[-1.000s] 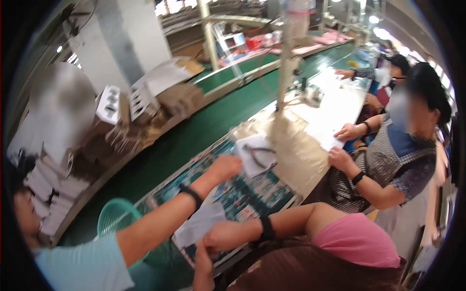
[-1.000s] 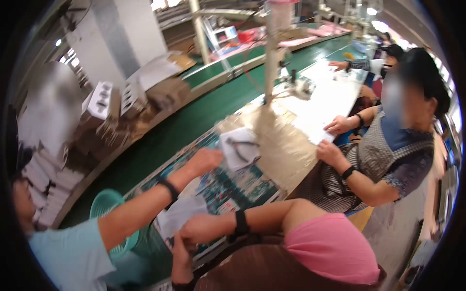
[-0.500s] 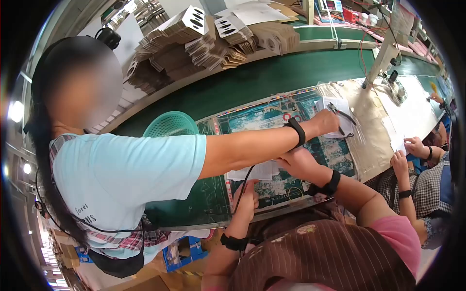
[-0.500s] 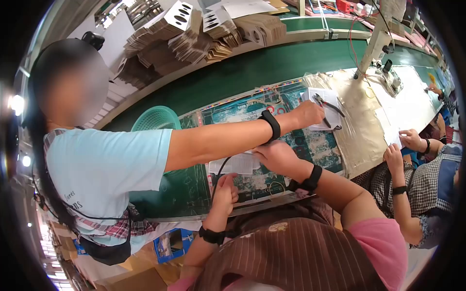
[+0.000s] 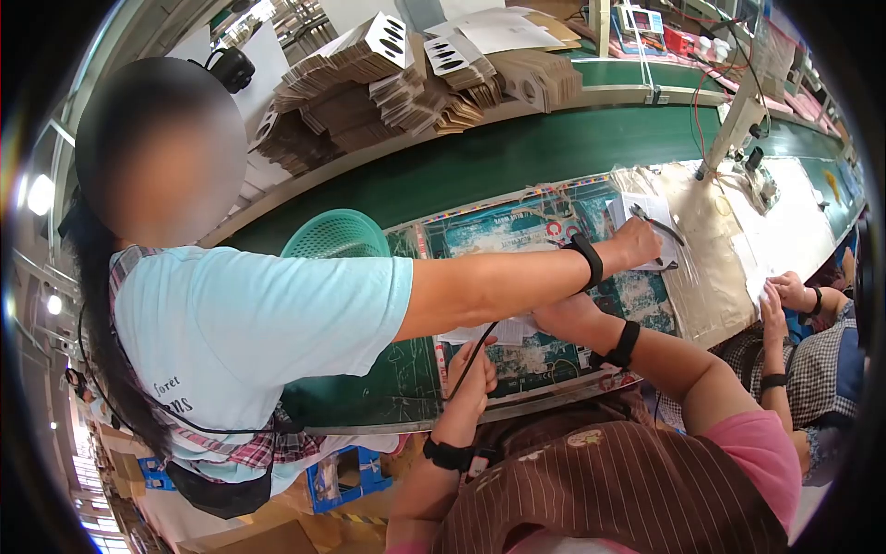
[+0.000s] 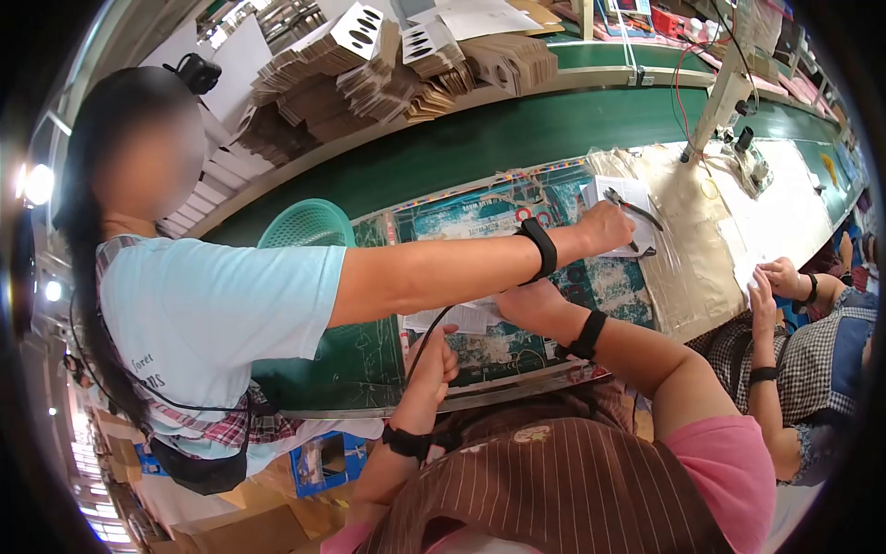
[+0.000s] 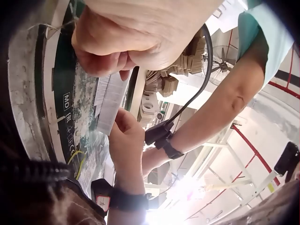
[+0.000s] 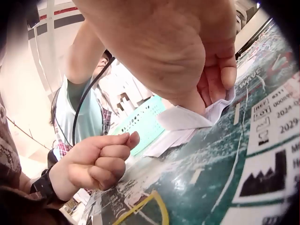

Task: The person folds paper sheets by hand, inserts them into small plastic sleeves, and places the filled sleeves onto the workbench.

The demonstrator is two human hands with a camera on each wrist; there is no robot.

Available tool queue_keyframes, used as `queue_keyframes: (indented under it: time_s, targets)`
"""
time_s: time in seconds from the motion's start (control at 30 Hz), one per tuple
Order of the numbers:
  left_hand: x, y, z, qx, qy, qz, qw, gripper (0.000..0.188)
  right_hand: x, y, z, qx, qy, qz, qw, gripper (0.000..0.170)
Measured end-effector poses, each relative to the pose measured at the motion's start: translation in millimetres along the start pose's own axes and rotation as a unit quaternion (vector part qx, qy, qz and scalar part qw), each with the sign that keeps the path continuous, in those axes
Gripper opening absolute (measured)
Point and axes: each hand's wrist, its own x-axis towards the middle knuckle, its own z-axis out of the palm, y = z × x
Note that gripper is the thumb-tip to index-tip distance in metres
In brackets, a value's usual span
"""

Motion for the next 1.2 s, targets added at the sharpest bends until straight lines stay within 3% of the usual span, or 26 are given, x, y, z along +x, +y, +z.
queue_keyframes:
  time_s: [0.1,0.2,0.3,0.37,0.47,0.6,0.77,0.9,0.97,1.0,1.07,1.2]
  targets:
    - [0.2,1.3,2.0,0.006,-0.005,-0.003,1.0,0.027,2.7,0.4,-4.5,-0.027,0.02,-0.029,0.999,0.041]
    - [1.3,-0.4,-1.7,0.027,-0.013,-0.002,1.0,0.025,6.0,1.3,-15.2,0.052,0.047,-0.014,0.997,0.04]
    - [-0.2,0.9,1.0,0.047,-0.011,-0.003,0.999,0.024,2.7,-5.3,-27.8,0.046,0.089,-0.01,0.995,0.028]
    - [0.5,3.8,4.4,0.06,-0.005,0.001,0.998,0.024,5.9,-7.5,-38.8,0.109,0.008,0.101,0.989,0.015]
    - [0.1,0.2,6.5,0.077,-0.006,0.012,0.997,0.024,8.5,-10.8,-44.5,0.138,-0.009,0.105,0.985,0.008]
    - [-2.5,12.6,19.6,0.097,-0.037,0.045,0.994,0.027,11.2,-19.0,-59.9,0.197,0.016,0.083,0.977,0.01]
    - [8.7,16.9,28.3,0.025,-0.075,0.064,0.995,0.026,14.2,-34.7,-68.0,0.266,-0.006,0.011,0.964,0.008]
    - [8.7,19.1,30.2,0.02,-0.026,0.065,0.997,0.025,18.2,-27.5,-68.3,0.275,0.091,-0.022,0.957,0.016]
    - [6.1,20.7,30.0,0.013,-0.016,0.072,0.997,0.024,18.9,-27.0,-72.1,0.352,0.11,0.119,0.922,0.028]
    - [5.1,20.4,30.4,0.014,-0.016,0.07,0.997,0.024,17.2,-28.3,-69.3,0.353,0.109,0.121,0.921,0.028]
    - [5.9,19.1,34.2,-0.012,-0.011,0.097,0.995,0.023,13.5,-32.3,-64.0,0.473,-0.011,0.17,0.864,0.036]
    - [8.6,16.4,38.6,-0.004,-0.002,0.103,0.995,0.022,13.1,-39.0,-65.7,0.361,-0.034,0.184,0.914,0.04]
